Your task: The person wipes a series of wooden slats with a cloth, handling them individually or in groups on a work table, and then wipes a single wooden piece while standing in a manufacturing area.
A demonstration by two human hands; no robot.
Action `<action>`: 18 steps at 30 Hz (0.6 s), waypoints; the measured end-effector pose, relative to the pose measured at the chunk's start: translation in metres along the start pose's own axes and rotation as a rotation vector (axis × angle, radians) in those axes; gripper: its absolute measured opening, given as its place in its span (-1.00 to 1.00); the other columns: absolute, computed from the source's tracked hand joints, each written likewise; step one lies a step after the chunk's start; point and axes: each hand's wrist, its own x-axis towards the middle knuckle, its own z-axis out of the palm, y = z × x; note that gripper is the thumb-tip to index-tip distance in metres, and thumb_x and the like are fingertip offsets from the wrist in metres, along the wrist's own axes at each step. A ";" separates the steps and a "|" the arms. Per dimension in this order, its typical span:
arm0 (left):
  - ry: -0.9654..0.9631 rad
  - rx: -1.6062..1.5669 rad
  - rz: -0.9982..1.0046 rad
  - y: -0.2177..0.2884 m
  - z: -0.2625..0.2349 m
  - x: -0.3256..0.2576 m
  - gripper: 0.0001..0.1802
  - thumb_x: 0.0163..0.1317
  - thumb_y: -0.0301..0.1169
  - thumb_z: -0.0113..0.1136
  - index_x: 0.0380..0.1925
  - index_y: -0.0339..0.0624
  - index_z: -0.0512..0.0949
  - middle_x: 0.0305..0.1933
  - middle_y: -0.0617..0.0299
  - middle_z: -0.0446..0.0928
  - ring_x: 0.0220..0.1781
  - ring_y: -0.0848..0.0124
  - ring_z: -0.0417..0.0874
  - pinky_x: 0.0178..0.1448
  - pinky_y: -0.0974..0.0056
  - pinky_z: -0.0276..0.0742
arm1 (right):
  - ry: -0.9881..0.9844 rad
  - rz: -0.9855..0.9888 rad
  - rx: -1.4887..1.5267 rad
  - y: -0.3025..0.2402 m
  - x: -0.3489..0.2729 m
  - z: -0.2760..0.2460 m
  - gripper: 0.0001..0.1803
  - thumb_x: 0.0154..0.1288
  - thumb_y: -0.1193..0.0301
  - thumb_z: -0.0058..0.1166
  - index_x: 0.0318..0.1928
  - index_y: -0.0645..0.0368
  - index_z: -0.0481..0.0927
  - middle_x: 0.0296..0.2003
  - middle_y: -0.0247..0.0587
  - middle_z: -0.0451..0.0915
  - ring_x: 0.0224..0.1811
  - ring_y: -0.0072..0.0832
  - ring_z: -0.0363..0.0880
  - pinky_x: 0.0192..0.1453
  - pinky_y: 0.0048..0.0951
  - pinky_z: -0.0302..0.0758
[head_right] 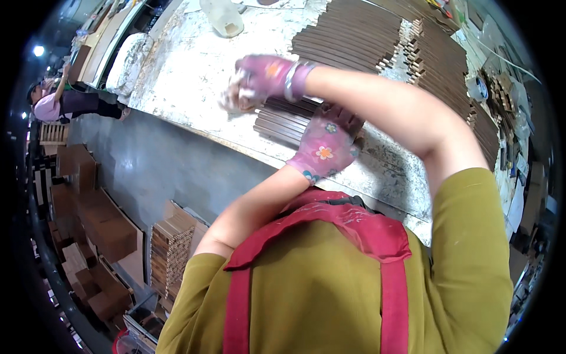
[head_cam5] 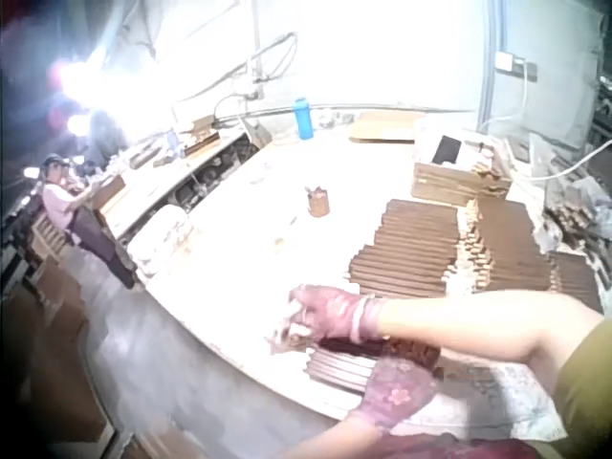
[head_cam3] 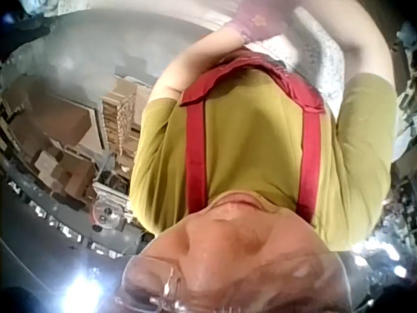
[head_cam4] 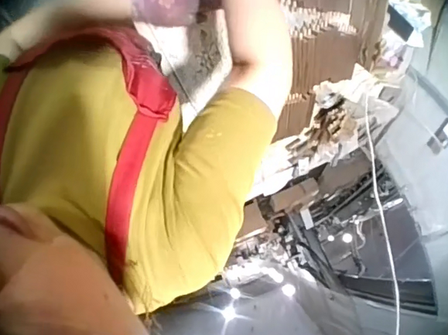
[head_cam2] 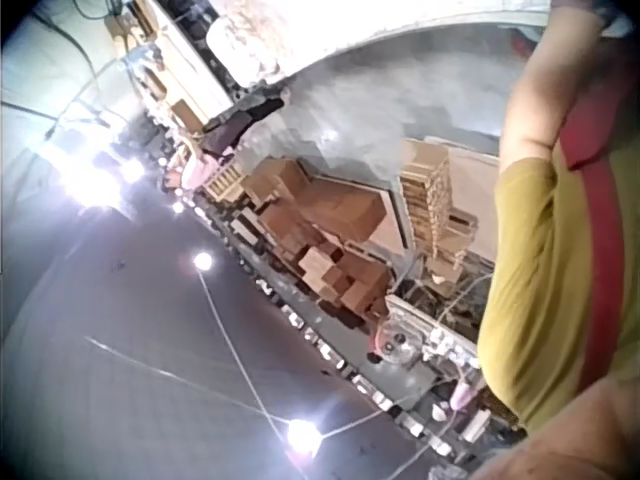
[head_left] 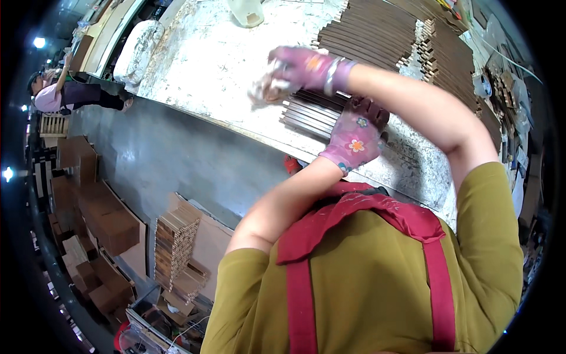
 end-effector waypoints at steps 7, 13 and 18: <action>-0.444 -0.338 -0.351 0.004 0.013 -0.017 -0.53 0.33 -0.05 -0.03 0.15 0.01 0.49 0.28 0.13 0.47 0.32 0.19 0.41 0.45 0.06 0.18 | -0.415 -0.186 -0.333 -0.029 -0.073 -0.015 -0.65 0.27 0.32 0.11 0.00 0.22 0.48 -0.28 -0.01 0.59 -0.26 -0.08 0.64 -0.10 -0.11 0.57; -0.211 -0.140 -0.248 0.001 0.018 -0.016 -0.62 0.28 -0.14 0.01 0.01 -0.02 0.56 0.04 0.12 0.59 0.17 0.17 0.55 0.29 0.07 0.36 | -0.102 -0.239 -0.283 -0.036 -0.019 0.034 -0.72 0.27 0.31 0.01 -0.09 0.19 0.45 -0.13 0.04 0.54 -0.09 -0.01 0.58 -0.01 -0.06 0.50; 0.022 -0.025 -0.062 -0.007 0.002 -0.011 -0.51 0.16 -0.07 0.08 -0.02 -0.16 0.54 0.03 0.05 0.46 0.23 0.10 0.39 0.41 -0.02 0.21 | -0.098 0.164 0.155 -0.033 -0.012 -0.038 -0.60 0.39 0.20 0.03 0.10 0.18 0.44 -0.16 0.05 0.59 -0.12 -0.14 0.61 -0.02 -0.20 0.49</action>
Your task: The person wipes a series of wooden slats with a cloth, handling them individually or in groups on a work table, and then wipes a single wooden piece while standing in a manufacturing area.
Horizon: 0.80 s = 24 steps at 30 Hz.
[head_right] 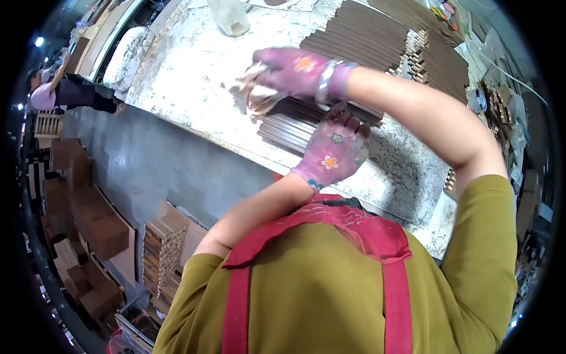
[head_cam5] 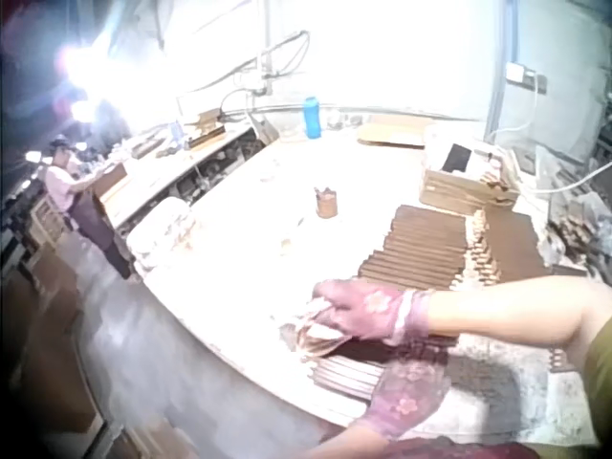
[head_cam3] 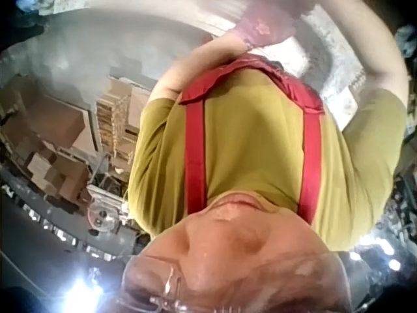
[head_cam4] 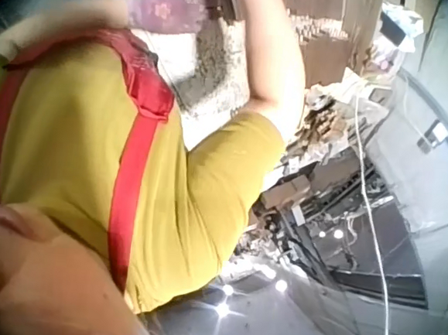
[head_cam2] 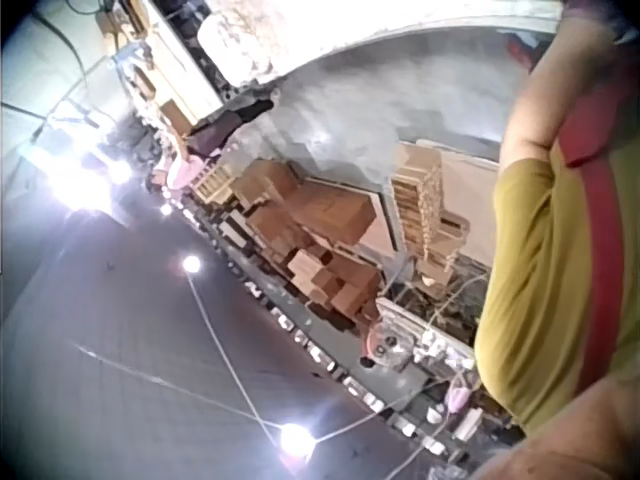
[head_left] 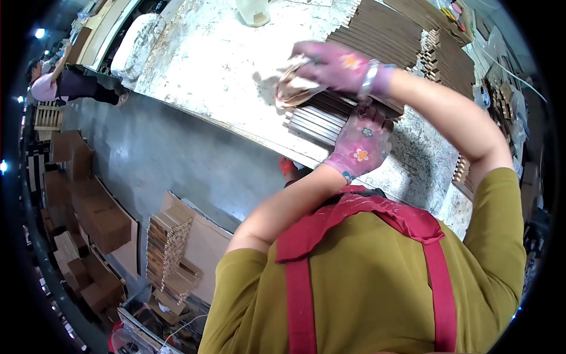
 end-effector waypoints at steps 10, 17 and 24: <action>-0.071 -0.230 -0.240 0.014 0.016 -0.017 -0.61 0.32 -0.11 -0.01 0.03 -0.01 0.57 0.09 0.17 0.61 0.15 0.22 0.59 0.28 0.13 0.43 | -0.204 -0.428 -0.366 0.029 -0.067 0.034 -0.66 0.18 0.34 0.09 -0.02 0.09 0.50 -0.11 -0.09 0.52 -0.04 -0.14 0.56 -0.02 -0.15 0.51; -0.556 -0.213 -0.276 0.007 -0.003 0.002 -0.61 0.33 -0.16 -0.06 0.08 0.06 0.56 0.15 0.19 0.58 0.16 0.25 0.59 0.26 0.15 0.44 | -0.057 -0.469 -0.464 0.017 -0.029 0.056 -0.72 0.24 0.36 0.02 -0.08 0.22 0.44 -0.10 -0.01 0.51 -0.09 -0.05 0.58 -0.04 -0.09 0.55; -0.375 -0.217 -0.203 0.007 0.023 -0.008 -0.61 0.28 -0.16 0.02 0.03 -0.03 0.57 0.06 0.11 0.60 0.12 0.14 0.59 0.23 0.08 0.43 | -0.023 -0.440 -0.558 0.029 -0.038 0.061 -0.74 0.20 0.42 0.05 -0.10 0.22 0.45 -0.13 0.05 0.52 -0.11 0.00 0.58 -0.09 -0.07 0.55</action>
